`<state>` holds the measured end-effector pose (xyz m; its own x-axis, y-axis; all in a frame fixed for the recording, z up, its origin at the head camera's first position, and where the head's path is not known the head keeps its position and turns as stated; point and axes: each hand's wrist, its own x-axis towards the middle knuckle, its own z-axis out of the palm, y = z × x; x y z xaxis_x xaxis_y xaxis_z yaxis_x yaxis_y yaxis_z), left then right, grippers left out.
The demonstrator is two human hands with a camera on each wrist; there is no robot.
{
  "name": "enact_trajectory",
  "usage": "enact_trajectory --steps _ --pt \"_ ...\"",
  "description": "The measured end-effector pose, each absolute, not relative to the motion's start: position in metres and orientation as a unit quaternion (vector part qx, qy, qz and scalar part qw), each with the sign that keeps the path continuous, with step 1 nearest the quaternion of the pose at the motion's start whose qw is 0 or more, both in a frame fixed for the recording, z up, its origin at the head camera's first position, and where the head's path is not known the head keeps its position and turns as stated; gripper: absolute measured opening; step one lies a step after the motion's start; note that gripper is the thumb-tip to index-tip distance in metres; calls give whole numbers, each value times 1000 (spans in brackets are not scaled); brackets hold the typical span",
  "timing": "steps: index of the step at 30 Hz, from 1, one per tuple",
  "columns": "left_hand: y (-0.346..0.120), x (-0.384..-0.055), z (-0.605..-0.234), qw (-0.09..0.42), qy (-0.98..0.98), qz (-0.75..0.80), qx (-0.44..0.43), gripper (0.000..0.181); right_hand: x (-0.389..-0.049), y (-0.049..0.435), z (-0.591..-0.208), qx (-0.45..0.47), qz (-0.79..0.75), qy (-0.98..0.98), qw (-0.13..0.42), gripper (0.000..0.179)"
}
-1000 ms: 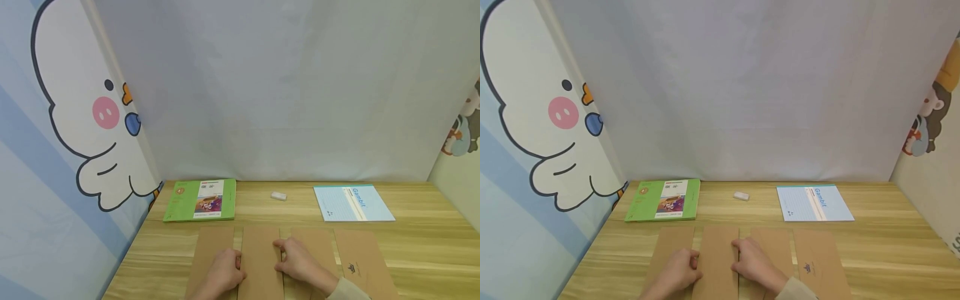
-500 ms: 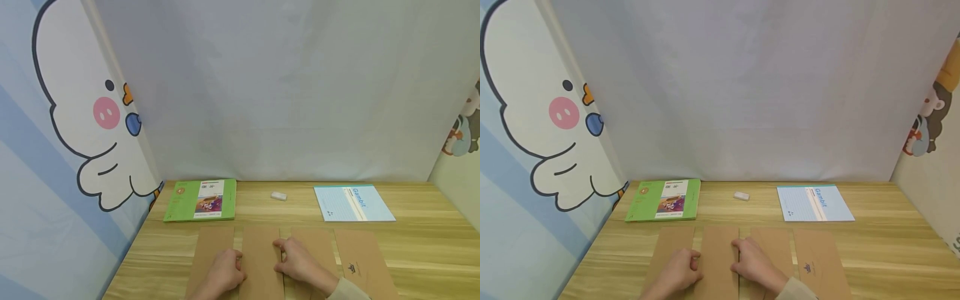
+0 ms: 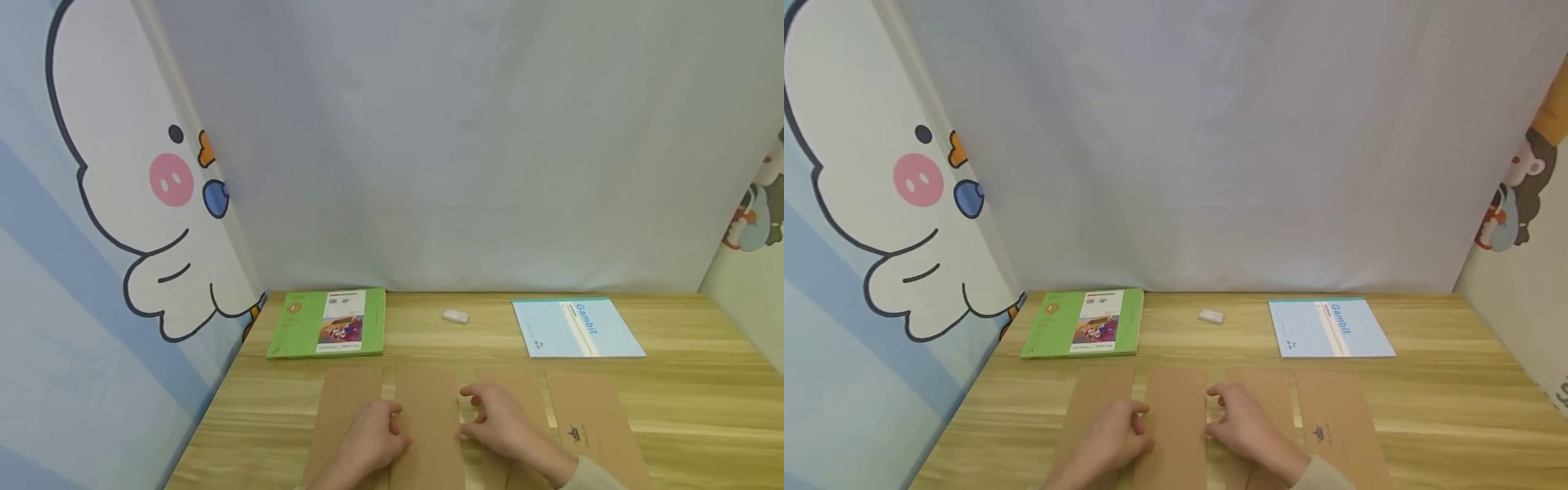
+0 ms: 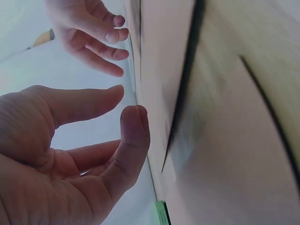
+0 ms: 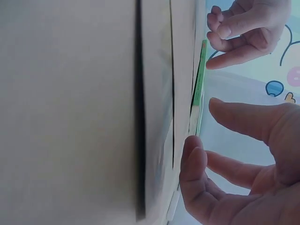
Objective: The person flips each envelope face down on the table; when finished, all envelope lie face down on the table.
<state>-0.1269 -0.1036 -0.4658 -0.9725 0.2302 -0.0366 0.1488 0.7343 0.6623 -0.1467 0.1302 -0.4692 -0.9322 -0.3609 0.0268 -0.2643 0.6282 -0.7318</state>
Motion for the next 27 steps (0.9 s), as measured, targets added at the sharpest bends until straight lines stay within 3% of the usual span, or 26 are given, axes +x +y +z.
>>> enact_trajectory --steps 9,16,23,25,27 --pt "-83 -128 -465 68 912 384 125 45 -144 152 -468 -161 -365 916 33 52" --pt "-54 -122 -466 97 887 431 135 49 -133 175 -464 -115 -364 922 57 58" --pt "-31 -119 -465 118 886 423 148 51 -126 197 -462 -87 -308 947 27 64" --pt "-27 -119 -467 128 882 427 154 50 -125 203 -463 -86 -294 952 18 67" --pt "-23 -117 -468 141 876 434 155 35 -123 207 -464 -81 -291 953 21 68"
